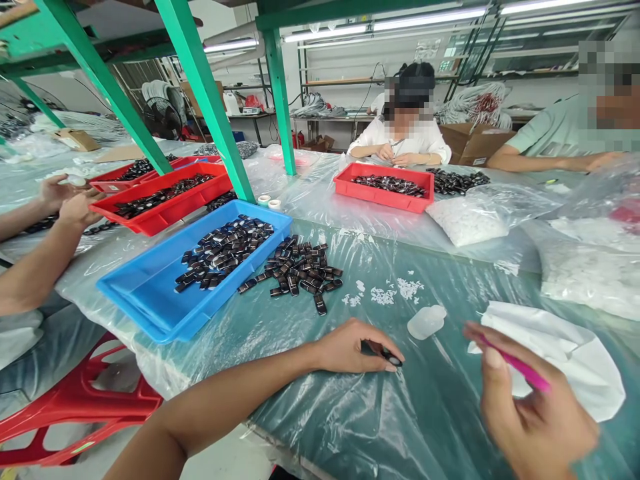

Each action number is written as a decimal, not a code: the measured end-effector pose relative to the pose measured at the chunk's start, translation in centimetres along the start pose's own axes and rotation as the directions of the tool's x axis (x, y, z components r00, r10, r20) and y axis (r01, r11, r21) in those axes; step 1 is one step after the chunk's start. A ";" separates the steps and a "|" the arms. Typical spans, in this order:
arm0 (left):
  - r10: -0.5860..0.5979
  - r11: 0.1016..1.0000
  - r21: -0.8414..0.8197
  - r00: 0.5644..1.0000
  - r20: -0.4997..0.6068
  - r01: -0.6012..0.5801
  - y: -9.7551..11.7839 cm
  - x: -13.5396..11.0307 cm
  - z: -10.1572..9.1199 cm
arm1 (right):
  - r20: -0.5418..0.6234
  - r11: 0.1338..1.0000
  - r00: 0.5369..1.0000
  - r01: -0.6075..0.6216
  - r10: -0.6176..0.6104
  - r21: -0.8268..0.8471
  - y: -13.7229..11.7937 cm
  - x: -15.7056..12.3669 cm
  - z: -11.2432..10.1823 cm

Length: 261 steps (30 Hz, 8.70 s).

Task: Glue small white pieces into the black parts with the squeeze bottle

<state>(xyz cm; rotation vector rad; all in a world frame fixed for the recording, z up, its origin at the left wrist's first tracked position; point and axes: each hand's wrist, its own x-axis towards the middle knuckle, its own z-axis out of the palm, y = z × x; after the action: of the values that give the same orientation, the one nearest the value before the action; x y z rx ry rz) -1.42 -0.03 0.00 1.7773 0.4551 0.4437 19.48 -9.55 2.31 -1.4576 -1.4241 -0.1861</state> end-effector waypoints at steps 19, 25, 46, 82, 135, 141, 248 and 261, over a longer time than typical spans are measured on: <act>0.099 0.983 0.150 0.994 0.041 -0.105 -0.7 -0.3 0.8 | 0.689 0.992 0.723 0.043 0.049 -0.116 -4.2 1.5 1.6; 0.122 0.974 0.177 0.987 0.101 -0.138 -1.0 -0.4 0.9 | 0.774 0.952 0.632 0.223 0.022 -0.209 -5.0 4.0 8.1; 0.131 0.991 -0.003 0.985 0.116 -0.131 -0.3 -0.9 1.1 | 0.618 0.965 0.785 -0.195 0.048 0.173 -4.2 4.2 8.1; 0.088 0.996 0.036 0.992 -0.095 -0.085 0.9 -0.6 0.6 | 0.271 0.975 0.960 -0.118 0.064 0.188 -2.4 -2.2 3.9; 0.132 0.991 0.010 0.982 0.135 -0.134 0.0 -1.2 2.2 | 0.638 0.953 0.767 0.240 -0.068 -0.187 -1.3 3.0 14.0; 0.203 0.979 -0.037 0.979 0.036 -0.201 0.7 -1.2 1.8 | 0.634 0.980 0.767 0.186 -0.099 -0.073 -1.0 2.8 11.3; -0.134 0.439 0.558 0.666 -0.734 0.704 -3.5 -11.0 -9.1 | 0.428 0.976 0.902 -0.041 -0.056 0.214 1.3 -1.5 2.7; -0.137 0.583 0.649 0.846 -0.516 0.490 -3.3 -7.4 -10.7 | 0.465 0.975 0.869 0.077 -0.168 0.209 0.8 -1.8 2.7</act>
<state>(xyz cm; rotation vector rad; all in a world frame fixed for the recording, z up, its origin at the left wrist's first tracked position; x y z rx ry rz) -13.51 5.73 -1.11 2.3431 1.4412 0.3856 18.17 -8.54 -0.61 -1.3085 -1.8843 0.2463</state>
